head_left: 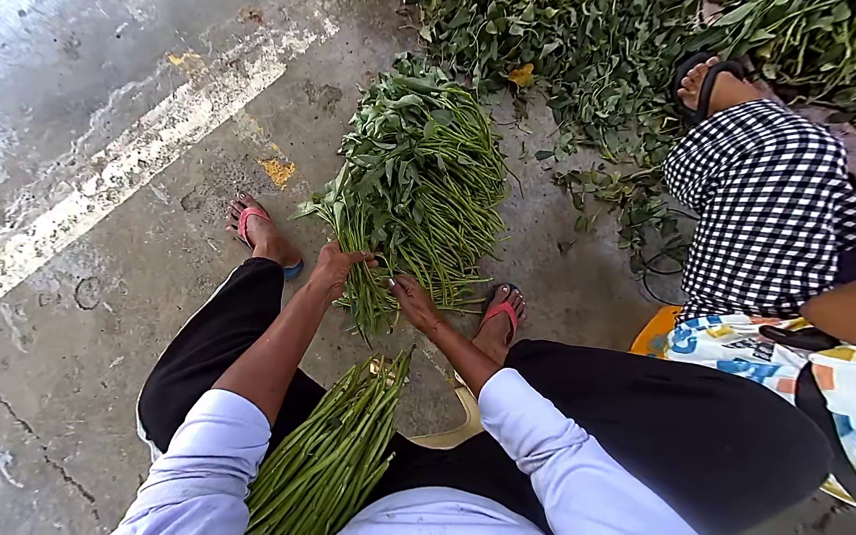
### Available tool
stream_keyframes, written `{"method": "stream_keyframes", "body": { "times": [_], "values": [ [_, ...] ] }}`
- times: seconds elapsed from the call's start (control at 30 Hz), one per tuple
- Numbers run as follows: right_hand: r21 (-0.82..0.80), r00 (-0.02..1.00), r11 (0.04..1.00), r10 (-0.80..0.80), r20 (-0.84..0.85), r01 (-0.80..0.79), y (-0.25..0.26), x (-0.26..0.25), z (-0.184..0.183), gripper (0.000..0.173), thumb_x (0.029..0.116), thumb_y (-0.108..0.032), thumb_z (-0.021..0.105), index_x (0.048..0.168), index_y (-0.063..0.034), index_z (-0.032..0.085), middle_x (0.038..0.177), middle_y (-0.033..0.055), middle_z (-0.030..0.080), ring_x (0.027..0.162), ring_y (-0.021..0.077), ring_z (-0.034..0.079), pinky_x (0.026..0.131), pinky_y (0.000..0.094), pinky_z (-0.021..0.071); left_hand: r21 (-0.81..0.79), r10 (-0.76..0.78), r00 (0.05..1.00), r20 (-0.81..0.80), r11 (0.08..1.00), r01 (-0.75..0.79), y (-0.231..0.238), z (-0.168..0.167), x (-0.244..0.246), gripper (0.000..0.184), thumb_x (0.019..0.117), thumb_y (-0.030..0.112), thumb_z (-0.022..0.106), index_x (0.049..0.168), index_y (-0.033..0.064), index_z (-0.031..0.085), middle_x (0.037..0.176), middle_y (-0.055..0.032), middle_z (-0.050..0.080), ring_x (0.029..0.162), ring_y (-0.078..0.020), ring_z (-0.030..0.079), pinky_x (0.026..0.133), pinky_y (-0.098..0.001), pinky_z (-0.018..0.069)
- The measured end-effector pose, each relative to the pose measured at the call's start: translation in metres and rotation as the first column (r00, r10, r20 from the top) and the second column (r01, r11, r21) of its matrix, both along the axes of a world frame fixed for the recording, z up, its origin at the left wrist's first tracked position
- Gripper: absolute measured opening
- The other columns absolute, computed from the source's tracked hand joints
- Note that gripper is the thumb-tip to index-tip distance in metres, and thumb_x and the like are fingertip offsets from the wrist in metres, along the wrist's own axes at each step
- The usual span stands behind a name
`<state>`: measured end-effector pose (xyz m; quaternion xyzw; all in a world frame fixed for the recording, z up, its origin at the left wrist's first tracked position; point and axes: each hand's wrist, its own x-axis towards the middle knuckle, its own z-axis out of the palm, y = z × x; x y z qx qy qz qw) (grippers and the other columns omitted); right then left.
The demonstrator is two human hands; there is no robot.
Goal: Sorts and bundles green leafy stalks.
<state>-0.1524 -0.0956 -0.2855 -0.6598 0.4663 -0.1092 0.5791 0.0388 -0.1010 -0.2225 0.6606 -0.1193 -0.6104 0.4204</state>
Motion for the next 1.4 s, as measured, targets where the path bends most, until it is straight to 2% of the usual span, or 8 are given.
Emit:
{"method": "stream_keyframes", "body": {
  "times": [0.2,0.37,0.5,0.6,0.77,0.87,1.0,1.4],
  "values": [
    [-0.110,0.884,0.971,0.141,-0.445,-0.210,-0.006,0.013,-0.038,0.029,0.0981,-0.008,0.064,0.127,-0.0063,0.071,0.133,0.0240,0.060,0.128,0.0425,0.055,0.103,0.0602,0.0468,0.079,0.056,0.987,0.151,0.995,-0.069,0.000,-0.005,0.006,0.041,0.0991,-0.003,0.059,0.138,0.0000,0.045,0.107,-0.0163,0.064,0.079,-0.0210,0.069,0.071,-0.0353,0.0602],
    [-0.323,0.987,0.937,-0.152,-0.043,0.130,0.010,0.028,-0.006,0.017,0.0924,0.008,0.064,0.108,0.0057,0.072,0.110,0.0242,0.070,0.104,0.0377,0.069,0.094,0.0515,0.0560,0.214,-0.124,0.977,0.172,0.973,0.086,0.010,-0.019,-0.002,0.049,0.0976,-0.003,0.062,0.142,0.0011,0.042,0.114,-0.0185,0.064,0.085,-0.0232,0.067,0.074,-0.0385,0.0576],
    [-0.192,0.967,0.949,-0.236,0.093,0.250,0.007,0.038,0.017,0.031,0.0921,0.007,0.068,0.121,0.0050,0.059,0.106,0.0210,0.071,0.094,0.0321,0.072,0.085,0.0472,0.0590,0.200,-0.240,0.965,0.109,0.956,0.215,0.014,-0.019,-0.013,0.049,0.0981,-0.001,0.062,0.143,-0.0009,0.043,0.128,-0.0226,0.058,0.107,-0.0284,0.062,0.092,-0.0460,0.0530],
    [-0.121,0.964,0.960,-0.239,0.113,0.253,-0.001,0.036,0.019,0.026,0.0932,0.004,0.068,0.119,0.0054,0.066,0.111,0.0215,0.071,0.097,0.0297,0.072,0.089,0.0439,0.0589,0.165,-0.233,0.964,0.127,0.963,0.211,0.012,-0.017,-0.014,0.052,0.0955,-0.003,0.066,0.143,-0.0008,0.044,0.129,-0.0225,0.058,0.110,-0.0281,0.062,0.095,-0.0457,0.0525],
    [-0.277,0.963,0.941,-0.238,-0.129,0.196,-0.038,0.003,-0.002,0.026,0.0928,-0.004,0.069,0.119,0.0000,0.071,0.119,0.0229,0.066,0.106,0.0352,0.067,0.095,0.0492,0.0550,0.131,-0.121,0.992,0.039,0.985,0.115,0.008,-0.012,-0.010,0.049,0.0960,-0.007,0.062,0.140,0.0000,0.042,0.103,-0.0172,0.068,0.083,-0.0224,0.072,0.076,-0.0360,0.0616],
    [-0.274,0.856,0.938,-0.313,-0.412,0.211,-0.068,-0.024,-0.022,0.040,0.0943,-0.013,0.071,0.131,0.0013,0.063,0.132,0.0270,0.062,0.127,0.0440,0.057,0.103,0.0602,0.0467,0.076,-0.068,0.997,0.035,0.995,0.065,0.006,-0.010,-0.008,0.046,0.0956,-0.009,0.061,0.137,-0.0020,0.043,0.102,-0.0179,0.068,0.085,-0.0235,0.072,0.079,-0.0373,0.0614],
    [-0.268,0.745,0.957,-0.256,-0.617,0.107,-0.077,-0.030,-0.039,0.046,0.0962,-0.028,0.071,0.131,0.0007,0.062,0.133,0.0262,0.062,0.129,0.0456,0.054,0.103,0.0651,0.0419,-0.019,-0.029,0.997,0.067,0.999,0.030,0.005,-0.003,-0.011,0.051,0.0953,-0.007,0.063,0.141,0.0018,0.043,0.106,-0.0177,0.070,0.087,-0.0237,0.072,0.081,-0.0381,0.0605],
    [-0.278,0.788,0.958,-0.219,-0.575,0.064,-0.082,-0.030,-0.024,0.038,0.0960,-0.010,0.062,0.132,0.0001,0.064,0.134,0.0239,0.062,0.126,0.0413,0.059,0.104,0.0643,0.0409,0.025,0.083,0.986,-0.143,0.996,-0.080,0.000,0.000,-0.011,0.019,0.1006,-0.003,0.053,0.119,0.0014,0.055,0.090,-0.0125,0.067,0.082,-0.0273,0.072,0.077,-0.0461,0.0620]
  ]
}}
